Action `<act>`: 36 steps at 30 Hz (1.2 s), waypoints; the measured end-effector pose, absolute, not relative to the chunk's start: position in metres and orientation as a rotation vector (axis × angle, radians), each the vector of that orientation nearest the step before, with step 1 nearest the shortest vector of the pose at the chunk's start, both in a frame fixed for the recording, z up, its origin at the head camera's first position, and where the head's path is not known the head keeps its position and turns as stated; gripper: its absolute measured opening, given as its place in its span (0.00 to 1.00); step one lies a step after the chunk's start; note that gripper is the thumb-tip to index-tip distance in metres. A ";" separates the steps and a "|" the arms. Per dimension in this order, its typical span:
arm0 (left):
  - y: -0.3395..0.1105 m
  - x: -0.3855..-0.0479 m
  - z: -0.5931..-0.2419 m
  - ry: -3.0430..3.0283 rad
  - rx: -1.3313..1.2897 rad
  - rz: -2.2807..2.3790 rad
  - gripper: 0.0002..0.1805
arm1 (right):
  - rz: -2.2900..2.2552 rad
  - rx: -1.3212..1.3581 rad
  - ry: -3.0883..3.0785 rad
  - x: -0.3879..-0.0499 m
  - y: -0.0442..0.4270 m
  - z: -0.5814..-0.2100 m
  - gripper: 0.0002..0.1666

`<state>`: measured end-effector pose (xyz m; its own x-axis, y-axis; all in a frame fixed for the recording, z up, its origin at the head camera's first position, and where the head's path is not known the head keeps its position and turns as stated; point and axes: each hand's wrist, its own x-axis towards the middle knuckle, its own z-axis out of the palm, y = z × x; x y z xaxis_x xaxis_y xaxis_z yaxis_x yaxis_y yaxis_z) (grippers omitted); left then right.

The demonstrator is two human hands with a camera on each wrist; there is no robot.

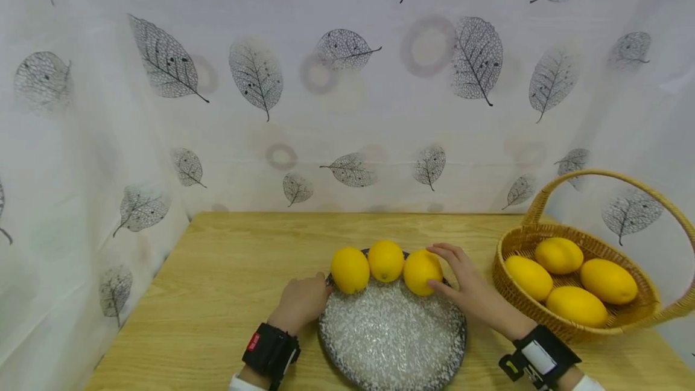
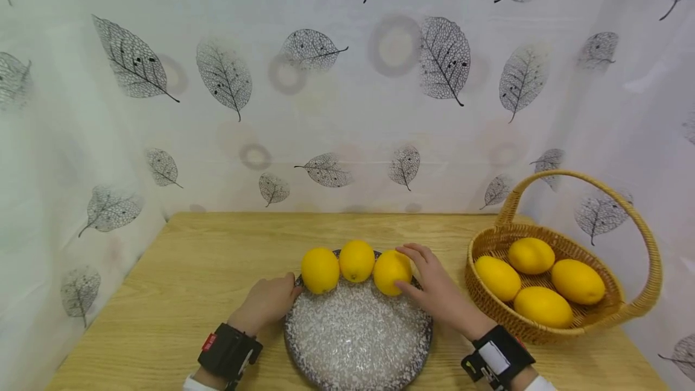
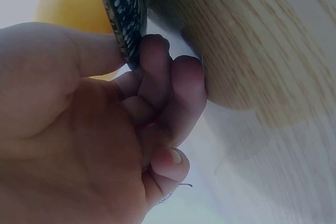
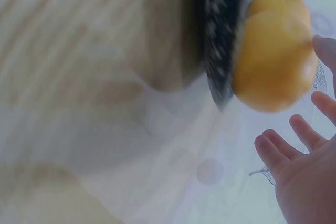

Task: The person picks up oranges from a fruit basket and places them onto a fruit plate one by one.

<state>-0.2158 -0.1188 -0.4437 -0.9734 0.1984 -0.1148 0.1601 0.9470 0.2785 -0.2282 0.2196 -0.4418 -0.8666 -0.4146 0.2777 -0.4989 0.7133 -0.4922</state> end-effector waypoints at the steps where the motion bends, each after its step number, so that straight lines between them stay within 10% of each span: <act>1: -0.119 -0.216 -0.443 2.959 0.269 0.406 0.16 | 0.854 0.734 -2.789 -0.230 0.222 -0.438 0.37; 19: -0.121 -0.214 -0.439 2.917 0.205 0.439 0.17 | 0.430 0.341 -3.030 -0.272 0.325 -0.362 0.33; 36: -0.118 -0.213 -0.442 2.940 0.239 0.458 0.14 | 0.299 0.078 -3.366 -0.301 0.412 -0.378 0.54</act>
<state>-0.2135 -0.1185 -0.4416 -0.9751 0.1807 -0.1286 0.1330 0.9404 0.3131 -0.3014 0.4120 -0.3782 -0.9705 -0.0662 -0.2317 -0.0244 0.9836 -0.1789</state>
